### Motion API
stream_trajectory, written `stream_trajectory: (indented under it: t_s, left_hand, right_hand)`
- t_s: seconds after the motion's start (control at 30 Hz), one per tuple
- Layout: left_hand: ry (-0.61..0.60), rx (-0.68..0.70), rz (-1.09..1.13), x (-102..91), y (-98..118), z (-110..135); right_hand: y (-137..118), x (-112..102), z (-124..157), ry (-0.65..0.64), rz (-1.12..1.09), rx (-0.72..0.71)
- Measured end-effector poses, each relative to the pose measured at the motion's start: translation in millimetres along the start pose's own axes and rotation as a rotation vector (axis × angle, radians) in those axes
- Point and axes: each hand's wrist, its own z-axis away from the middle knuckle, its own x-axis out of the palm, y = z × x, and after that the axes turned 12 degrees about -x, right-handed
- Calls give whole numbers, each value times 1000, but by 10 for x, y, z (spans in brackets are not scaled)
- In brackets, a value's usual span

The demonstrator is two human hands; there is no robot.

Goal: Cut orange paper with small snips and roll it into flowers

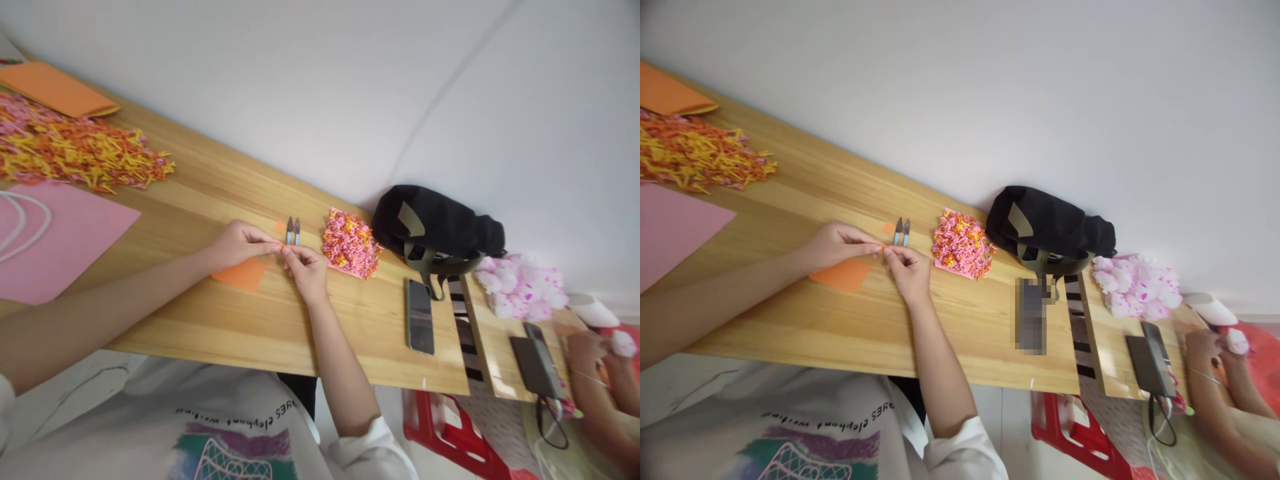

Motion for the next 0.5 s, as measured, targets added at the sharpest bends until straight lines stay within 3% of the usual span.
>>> stream_trajectory:
  t_s: [0.5]
  left_hand:
    - [66,-43,114,46,101,41]
  right_hand:
    - [31,-9,-12,8,-31,-8]
